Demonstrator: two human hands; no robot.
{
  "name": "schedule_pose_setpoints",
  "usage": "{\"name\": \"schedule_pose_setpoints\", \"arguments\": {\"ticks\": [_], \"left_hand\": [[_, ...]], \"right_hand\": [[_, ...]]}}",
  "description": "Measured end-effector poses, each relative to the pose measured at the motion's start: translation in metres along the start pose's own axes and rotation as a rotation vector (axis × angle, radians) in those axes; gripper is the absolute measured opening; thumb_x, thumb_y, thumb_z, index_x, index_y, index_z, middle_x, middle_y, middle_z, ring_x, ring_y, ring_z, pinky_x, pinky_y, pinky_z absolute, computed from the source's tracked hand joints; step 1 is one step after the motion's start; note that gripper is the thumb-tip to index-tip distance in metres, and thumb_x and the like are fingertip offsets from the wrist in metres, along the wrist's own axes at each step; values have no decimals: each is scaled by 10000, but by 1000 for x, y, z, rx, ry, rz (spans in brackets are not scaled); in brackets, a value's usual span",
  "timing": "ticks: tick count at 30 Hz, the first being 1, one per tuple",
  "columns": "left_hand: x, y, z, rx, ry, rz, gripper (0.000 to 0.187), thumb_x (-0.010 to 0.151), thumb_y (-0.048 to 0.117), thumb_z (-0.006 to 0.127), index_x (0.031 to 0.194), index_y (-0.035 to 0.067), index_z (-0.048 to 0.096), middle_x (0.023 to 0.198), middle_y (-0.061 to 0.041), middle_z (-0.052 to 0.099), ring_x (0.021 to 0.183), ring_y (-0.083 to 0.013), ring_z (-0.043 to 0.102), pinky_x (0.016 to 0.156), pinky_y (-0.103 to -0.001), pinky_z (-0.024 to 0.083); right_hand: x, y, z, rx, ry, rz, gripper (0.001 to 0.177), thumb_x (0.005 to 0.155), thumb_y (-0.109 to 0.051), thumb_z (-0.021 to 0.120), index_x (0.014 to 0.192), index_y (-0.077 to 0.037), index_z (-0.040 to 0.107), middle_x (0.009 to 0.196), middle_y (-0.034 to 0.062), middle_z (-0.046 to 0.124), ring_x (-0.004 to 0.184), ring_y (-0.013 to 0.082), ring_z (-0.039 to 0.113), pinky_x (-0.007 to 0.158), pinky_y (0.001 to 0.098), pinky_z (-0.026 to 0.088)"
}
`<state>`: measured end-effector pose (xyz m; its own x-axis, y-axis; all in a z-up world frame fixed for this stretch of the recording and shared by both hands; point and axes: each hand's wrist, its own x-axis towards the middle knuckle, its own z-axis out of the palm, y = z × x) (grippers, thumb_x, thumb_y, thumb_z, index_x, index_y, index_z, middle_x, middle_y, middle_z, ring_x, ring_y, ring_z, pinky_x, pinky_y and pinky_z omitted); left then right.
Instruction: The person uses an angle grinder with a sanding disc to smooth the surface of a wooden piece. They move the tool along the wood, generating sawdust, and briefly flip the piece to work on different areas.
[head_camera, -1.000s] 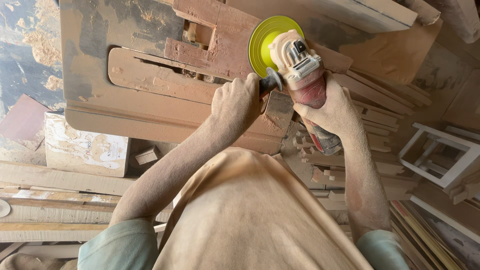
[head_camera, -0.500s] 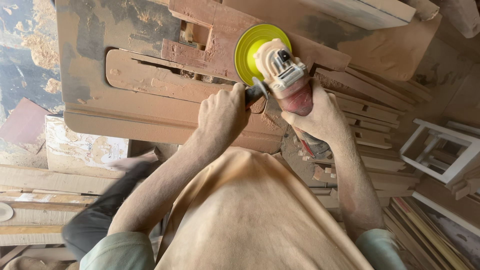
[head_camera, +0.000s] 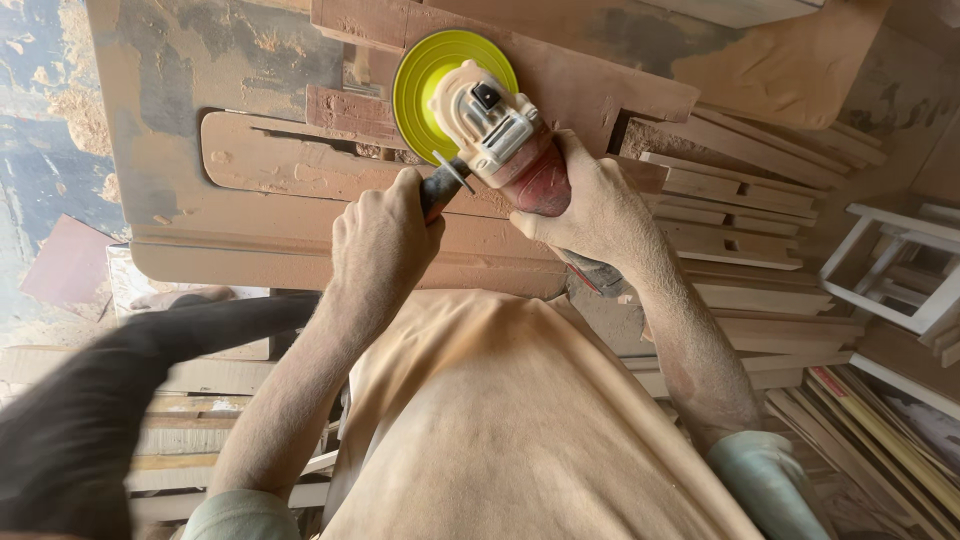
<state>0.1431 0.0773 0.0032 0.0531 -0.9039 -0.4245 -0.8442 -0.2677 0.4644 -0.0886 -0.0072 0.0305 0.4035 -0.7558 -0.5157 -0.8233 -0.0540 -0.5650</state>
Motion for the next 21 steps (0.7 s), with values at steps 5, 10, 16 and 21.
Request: {"name": "schedule_pose_setpoints", "arguments": {"ticks": [5, 10, 16, 21], "left_hand": [[-3, -5, -5, 17, -20, -37, 229, 957, 272, 695, 940, 58, 614, 659, -150, 683, 598, -332, 718, 533, -496, 567], [-6, -4, -3, 28, -43, -42, 240, 951, 286, 702, 945, 66, 607, 664, -161, 682, 612, -360, 719, 550, -512, 567], [-4, 1, 4, -6, -59, -12, 253, 954, 295, 700, 971, 64, 599, 670, -164, 685, 605, -368, 719, 538, -517, 566], [-1, 5, 6, 10, -37, 19, 256, 946, 290, 708, 964, 59, 601, 668, -164, 689, 603, -372, 713, 536, -517, 561]], "right_hand": [[1, -11, 3, -68, -54, 56, 847, 736, -394, 879, 1389, -59, 457, 1064, 220, 749, 994, 341, 759, 939, 494, 584], [-3, -8, 4, -27, -38, 3, 838, 740, -382, 872, 1382, -41, 455, 1055, 235, 747, 980, 346, 763, 922, 476, 617], [-11, 6, 7, -9, -37, 41, 822, 744, -389, 864, 1374, -43, 464, 1046, 234, 747, 971, 336, 774, 902, 474, 630], [-10, 7, 2, -33, -36, 74, 831, 717, -380, 883, 1362, -53, 474, 1049, 240, 747, 981, 341, 765, 895, 485, 620]]}}
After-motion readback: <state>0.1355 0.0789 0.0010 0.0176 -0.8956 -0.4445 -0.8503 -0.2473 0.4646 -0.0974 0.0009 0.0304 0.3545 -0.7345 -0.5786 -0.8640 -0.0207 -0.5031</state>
